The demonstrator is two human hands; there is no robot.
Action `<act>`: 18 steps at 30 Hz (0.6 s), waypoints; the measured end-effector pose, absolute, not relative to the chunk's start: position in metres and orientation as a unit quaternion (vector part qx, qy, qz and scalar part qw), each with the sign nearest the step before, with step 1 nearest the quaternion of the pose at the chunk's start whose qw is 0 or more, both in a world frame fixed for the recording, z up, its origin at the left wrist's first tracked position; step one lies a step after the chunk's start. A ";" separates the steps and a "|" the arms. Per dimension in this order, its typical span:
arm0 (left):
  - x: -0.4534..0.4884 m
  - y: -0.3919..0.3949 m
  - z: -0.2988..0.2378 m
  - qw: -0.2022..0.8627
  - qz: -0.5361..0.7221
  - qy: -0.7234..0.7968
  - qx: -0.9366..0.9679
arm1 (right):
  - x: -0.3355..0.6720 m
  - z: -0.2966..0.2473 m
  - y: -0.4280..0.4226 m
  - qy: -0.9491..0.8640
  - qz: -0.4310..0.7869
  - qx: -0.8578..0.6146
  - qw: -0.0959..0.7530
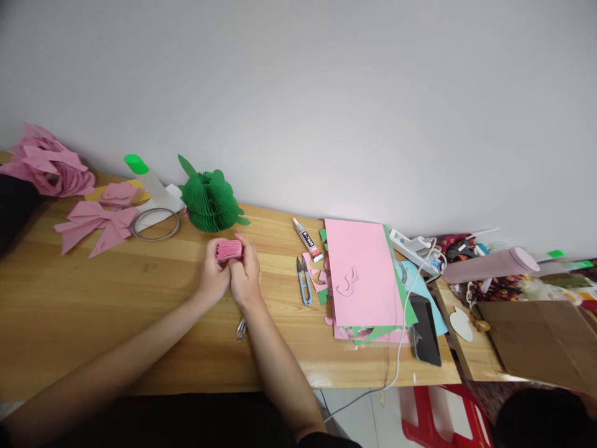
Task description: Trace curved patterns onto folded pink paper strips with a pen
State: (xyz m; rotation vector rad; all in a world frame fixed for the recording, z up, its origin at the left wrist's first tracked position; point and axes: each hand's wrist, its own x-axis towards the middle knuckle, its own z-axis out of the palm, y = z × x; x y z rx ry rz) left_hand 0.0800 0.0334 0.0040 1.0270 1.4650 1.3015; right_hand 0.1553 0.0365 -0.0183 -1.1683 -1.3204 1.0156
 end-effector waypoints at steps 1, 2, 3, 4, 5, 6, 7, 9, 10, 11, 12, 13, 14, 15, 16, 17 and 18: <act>0.079 0.034 0.003 0.450 0.521 0.593 0.417 | 0.156 -0.019 0.037 -0.550 0.423 -0.490 0.527; 0.079 0.035 0.001 0.454 0.515 0.594 0.419 | 0.156 -0.019 0.037 -0.549 0.421 -0.492 0.529; 0.078 0.036 -0.001 0.458 0.507 0.596 0.422 | 0.156 -0.019 0.037 -0.548 0.419 -0.493 0.530; 0.077 0.037 -0.004 0.463 0.499 0.597 0.424 | 0.156 -0.018 0.036 -0.548 0.418 -0.494 0.531; 0.076 0.038 -0.007 0.467 0.492 0.599 0.426 | 0.155 -0.017 0.036 -0.548 0.416 -0.493 0.532; 0.075 0.039 -0.010 0.470 0.486 0.600 0.428 | 0.154 -0.017 0.034 -0.550 0.412 -0.491 0.535; 0.075 0.040 -0.014 0.473 0.481 0.601 0.428 | 0.153 -0.016 0.033 -0.553 0.408 -0.488 0.538; 0.075 0.042 -0.020 0.478 0.478 0.599 0.429 | 0.150 -0.016 0.031 -0.555 0.400 -0.486 0.543; 0.076 0.043 -0.022 0.480 0.478 0.596 0.430 | 0.148 -0.016 0.031 -0.552 0.398 -0.487 0.548; 0.077 0.044 -0.023 0.482 0.480 0.592 0.432 | 0.146 -0.016 0.031 -0.545 0.397 -0.489 0.554; 0.078 0.044 -0.023 0.484 0.483 0.587 0.434 | 0.145 -0.016 0.031 -0.533 0.397 -0.492 0.562; 0.078 0.044 -0.021 0.485 0.485 0.582 0.437 | 0.144 -0.016 0.031 -0.519 0.397 -0.496 0.572; 0.079 0.043 -0.018 0.487 0.487 0.575 0.442 | 0.143 -0.016 0.032 -0.504 0.397 -0.501 0.581; 0.079 0.041 -0.014 0.489 0.487 0.568 0.448 | 0.143 -0.015 0.032 -0.492 0.397 -0.506 0.588; 0.079 0.039 -0.009 0.490 0.487 0.560 0.456 | 0.144 -0.014 0.033 -0.483 0.397 -0.510 0.591; 0.078 0.036 -0.004 0.493 0.486 0.552 0.465 | 0.146 -0.012 0.033 -0.477 0.399 -0.514 0.591; 0.076 0.034 0.000 0.495 0.485 0.543 0.474 | 0.148 -0.010 0.034 -0.474 0.403 -0.515 0.589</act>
